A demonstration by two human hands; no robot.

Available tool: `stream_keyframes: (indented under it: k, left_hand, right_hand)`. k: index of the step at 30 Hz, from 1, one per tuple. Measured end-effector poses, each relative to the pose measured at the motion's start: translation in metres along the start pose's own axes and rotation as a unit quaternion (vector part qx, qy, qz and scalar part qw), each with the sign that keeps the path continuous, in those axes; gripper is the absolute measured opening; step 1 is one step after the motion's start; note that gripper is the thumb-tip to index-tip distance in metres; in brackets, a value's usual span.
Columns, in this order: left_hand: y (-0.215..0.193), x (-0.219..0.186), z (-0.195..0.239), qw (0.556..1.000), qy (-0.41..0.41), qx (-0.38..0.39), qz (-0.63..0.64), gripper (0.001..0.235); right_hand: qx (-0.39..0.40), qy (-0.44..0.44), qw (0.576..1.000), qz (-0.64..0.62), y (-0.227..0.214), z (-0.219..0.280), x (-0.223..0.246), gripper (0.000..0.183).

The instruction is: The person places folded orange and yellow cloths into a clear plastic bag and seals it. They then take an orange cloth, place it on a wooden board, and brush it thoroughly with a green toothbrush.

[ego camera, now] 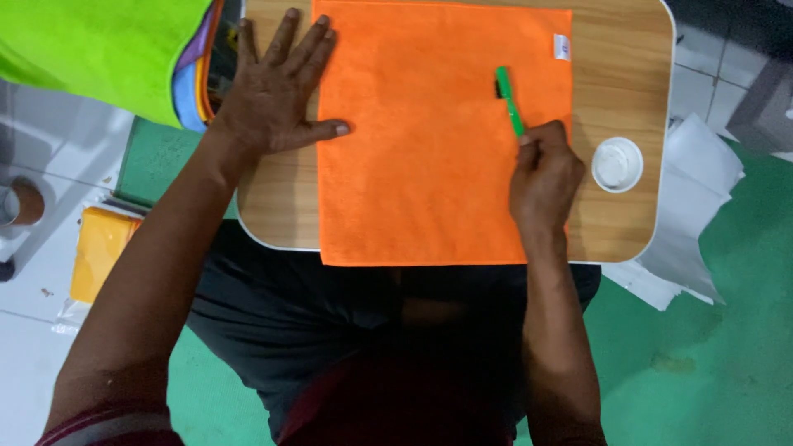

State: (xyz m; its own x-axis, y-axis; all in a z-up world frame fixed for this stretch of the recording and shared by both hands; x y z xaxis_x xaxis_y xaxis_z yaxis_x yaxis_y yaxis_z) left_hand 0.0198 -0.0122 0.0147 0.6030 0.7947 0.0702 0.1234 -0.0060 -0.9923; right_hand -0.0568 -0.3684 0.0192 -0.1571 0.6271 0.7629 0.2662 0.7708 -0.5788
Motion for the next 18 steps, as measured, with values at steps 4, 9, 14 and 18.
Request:
stream_keyframes:
  k: [4, 9, 14, 18]
  left_hand:
    - [-0.003, -0.002, -0.003, 0.998, -0.013, 0.056, 0.007, 0.119]
    - [-0.008, -0.001, -0.004, 0.996, -0.016, 0.081, 0.023, 0.128]
    - [-0.004, -0.001, -0.005, 0.993, -0.031, 0.112, 0.018, 0.130]
    - [-0.001, 0.004, -0.006, 0.988, -0.034, 0.146, 0.048, 0.134]
  right_hand:
    - [-0.031, 0.009, 0.999, 0.006, -0.037, 0.002, -0.026, 0.020]
    - [-0.074, -0.005, 0.996, 0.047, -0.065, 0.004, -0.059, 0.016]
    - [-0.154, -0.041, 0.987, 0.029, -0.101, 0.019, -0.068, 0.022]
    - [-0.189, -0.059, 0.978, -0.072, -0.045, 0.026, -0.035, 0.021]
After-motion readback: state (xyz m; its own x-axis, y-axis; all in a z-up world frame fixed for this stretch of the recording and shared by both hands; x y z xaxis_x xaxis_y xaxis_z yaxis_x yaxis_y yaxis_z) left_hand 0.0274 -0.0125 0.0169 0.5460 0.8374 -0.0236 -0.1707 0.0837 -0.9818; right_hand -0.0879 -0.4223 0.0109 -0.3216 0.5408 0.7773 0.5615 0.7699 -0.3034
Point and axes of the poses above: each hand's wrist, its own z-axis away from the middle knuckle, its own y-axis out of the palm, x = y × z, the point moved 5 cm from there along -z, towards the middle knuckle, and after that the axes turned 13 degrees about -z, right-handed, at the moved point
